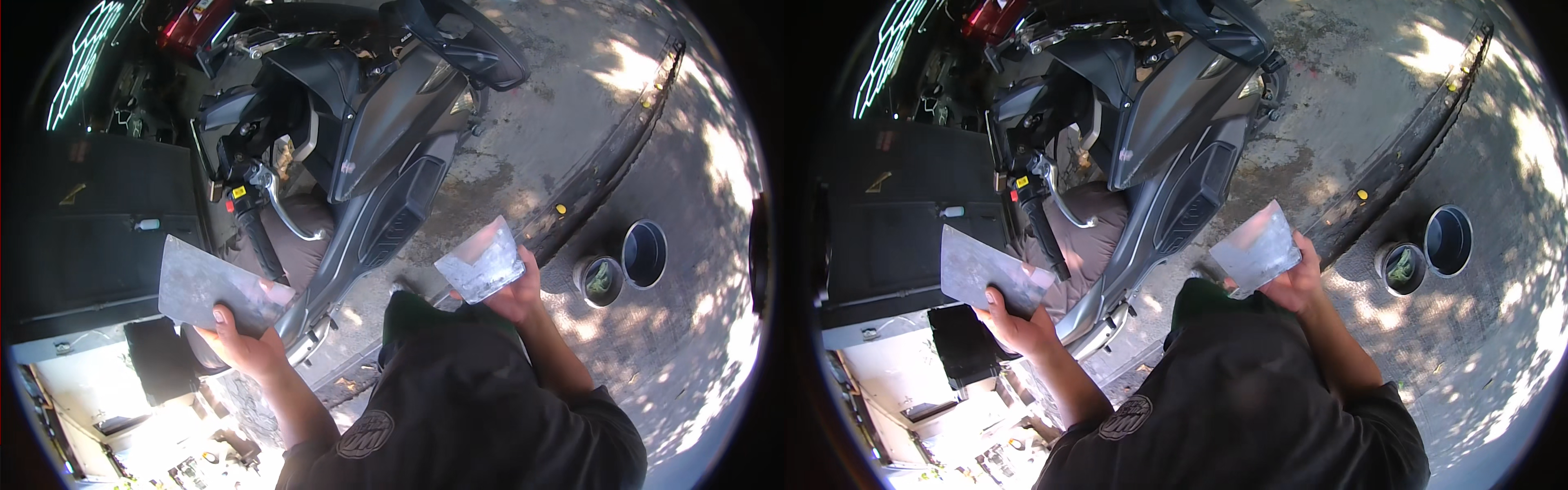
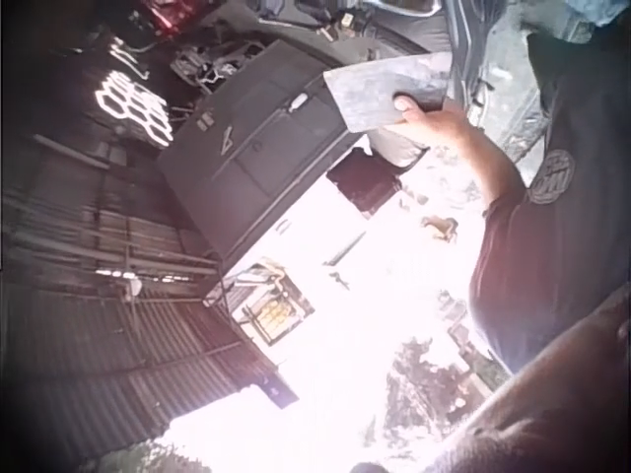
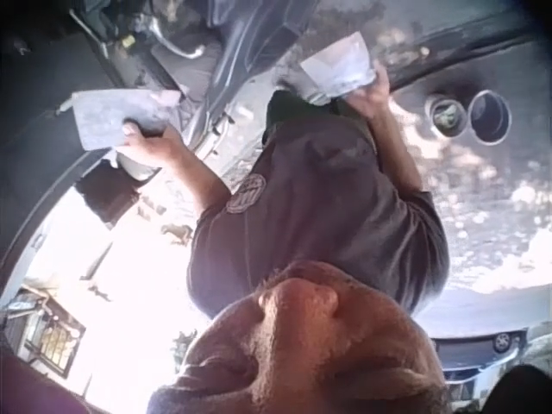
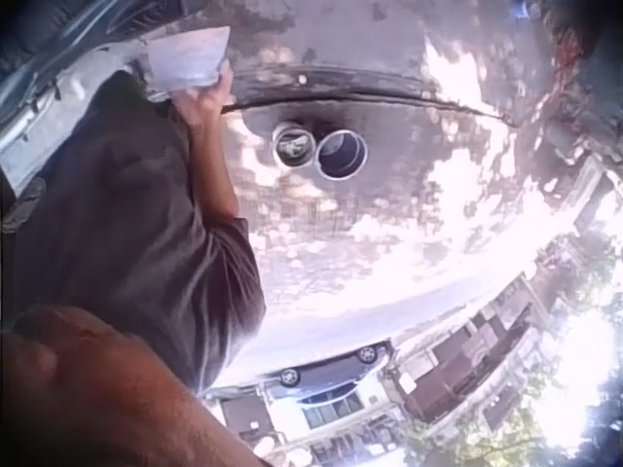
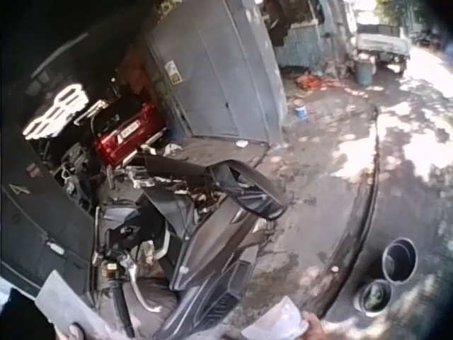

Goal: Manually sanding the surface of a motorcycle fairing with sandpaper.

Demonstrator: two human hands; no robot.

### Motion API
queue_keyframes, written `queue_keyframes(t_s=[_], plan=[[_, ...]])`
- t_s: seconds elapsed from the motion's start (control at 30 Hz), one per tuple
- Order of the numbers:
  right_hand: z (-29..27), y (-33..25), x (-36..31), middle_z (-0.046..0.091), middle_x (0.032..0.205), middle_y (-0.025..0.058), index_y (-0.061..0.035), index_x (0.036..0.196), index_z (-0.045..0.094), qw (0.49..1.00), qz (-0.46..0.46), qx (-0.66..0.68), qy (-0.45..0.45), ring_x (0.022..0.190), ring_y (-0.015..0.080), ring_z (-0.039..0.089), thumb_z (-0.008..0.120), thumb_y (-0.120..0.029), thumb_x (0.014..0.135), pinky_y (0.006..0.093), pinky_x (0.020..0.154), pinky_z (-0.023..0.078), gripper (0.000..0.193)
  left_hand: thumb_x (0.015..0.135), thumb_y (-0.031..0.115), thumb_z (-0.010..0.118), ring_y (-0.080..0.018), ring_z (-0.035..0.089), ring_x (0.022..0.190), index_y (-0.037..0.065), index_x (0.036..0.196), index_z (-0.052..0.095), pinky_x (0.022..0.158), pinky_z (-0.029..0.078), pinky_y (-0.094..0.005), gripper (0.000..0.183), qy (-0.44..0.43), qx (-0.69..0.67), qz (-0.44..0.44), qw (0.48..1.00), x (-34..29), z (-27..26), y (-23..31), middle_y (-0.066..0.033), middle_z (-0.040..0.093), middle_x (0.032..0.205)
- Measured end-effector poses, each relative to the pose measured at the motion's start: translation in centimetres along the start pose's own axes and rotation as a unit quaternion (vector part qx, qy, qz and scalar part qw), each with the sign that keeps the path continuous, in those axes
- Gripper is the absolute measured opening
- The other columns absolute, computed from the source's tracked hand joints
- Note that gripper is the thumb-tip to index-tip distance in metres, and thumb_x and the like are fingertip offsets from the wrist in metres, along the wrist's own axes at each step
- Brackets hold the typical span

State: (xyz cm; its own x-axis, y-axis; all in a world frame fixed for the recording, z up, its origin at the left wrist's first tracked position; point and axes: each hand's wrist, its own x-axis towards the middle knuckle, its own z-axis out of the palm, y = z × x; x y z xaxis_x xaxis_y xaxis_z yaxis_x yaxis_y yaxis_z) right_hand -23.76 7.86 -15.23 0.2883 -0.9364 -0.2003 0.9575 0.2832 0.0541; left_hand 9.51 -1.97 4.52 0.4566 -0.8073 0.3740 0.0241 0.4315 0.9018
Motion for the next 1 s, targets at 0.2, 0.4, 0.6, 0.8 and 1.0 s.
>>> queue_keyframes(t_s=[0.2, 0.4, 0.6, 0.8, 1.0], plan=[[-3.6, 3.2, 3.9, 0.049, 0.147, 0.0118, -0.0135, 0.150, 0.044, 0.993, -0.052, -0.089, -0.056, 0.134, 0.0339, 0.051, 0.073, -0.051, 0.086, 0.0608, 0.108, 0.045, 0.080, 0.095, 0.020, 0.067, -0.0254, 0.056, 0.115, 0.007, 0.149, 0.042, 0.093, 0.052, -0.0451, 0.061, -0.078, -0.007, -0.067, 0.995, 4.1, -2.2, -4.5, -0.0110, 0.055, 0.132], [-2.2, 5.2, 13.6, 0.051, 0.144, 0.0078, -0.0161, 0.129, 0.068, 0.553, -0.350, -0.756, -0.018, 0.136, 0.0325, 0.044, 0.083, -0.028, 0.077, 0.0539, 0.110, 0.037, 0.056, 0.109, 0.030, 0.048, -0.0120, 0.049, 0.048, 0.005, 0.143, 0.046, 0.041, 0.043, -0.0244, 0.042, -0.288, -0.064, -0.071, 0.953, 6.6, -4.8, -6.4, -0.0091, 0.064, 0.091], [-4.5, 7.3, 19.8, 0.053, 0.141, 0.0031, -0.0285, 0.125, 0.070, 0.411, -0.423, -0.807, -0.032, 0.135, 0.0329, 0.044, 0.083, -0.029, 0.071, 0.0688, 0.109, 0.030, 0.056, 0.105, 0.018, 0.055, -0.0157, 0.059, 0.053, 0.000, 0.131, 0.043, 0.032, 0.045, -0.0260, 0.034, -0.471, -0.234, -0.186, 0.830, 7.3, -1.6, -7.8, -0.0136, 0.061, 0.090], [-4.7, 7.3, 22.7, 0.053, 0.140, -0.0020, -0.0293, 0.119, 0.070, 0.377, -0.484, -0.789, -0.025, 0.136, 0.0302, 0.044, 0.085, -0.028, 0.067, 0.0704, 0.109, 0.031, 0.054, 0.101, 0.023, 0.058, -0.0201, 0.067, 0.063, 0.000, 0.131, 0.042, 0.037, 0.052, -0.0277, 0.041, -0.399, -0.337, -0.208, 0.827, 8.0, -1.7, -8.1, -0.0142, 0.061, 0.094], [-4.3, 7.8, 23.8, 0.055, 0.143, -0.0030, -0.0329, 0.118, 0.071, 0.347, -0.496, -0.795, -0.032, 0.135, 0.0324, 0.046, 0.083, -0.027, 0.064, 0.0682, 0.110, 0.030, 0.056, 0.102, 0.024, 0.055, -0.0211, 0.067, 0.065, 0.000, 0.130, 0.040, 0.038, 0.053, -0.0281, 0.040, -0.402, -0.350, -0.201, 0.822, 7.5, -1.3, -8.5, -0.0147, 0.061, 0.095]])
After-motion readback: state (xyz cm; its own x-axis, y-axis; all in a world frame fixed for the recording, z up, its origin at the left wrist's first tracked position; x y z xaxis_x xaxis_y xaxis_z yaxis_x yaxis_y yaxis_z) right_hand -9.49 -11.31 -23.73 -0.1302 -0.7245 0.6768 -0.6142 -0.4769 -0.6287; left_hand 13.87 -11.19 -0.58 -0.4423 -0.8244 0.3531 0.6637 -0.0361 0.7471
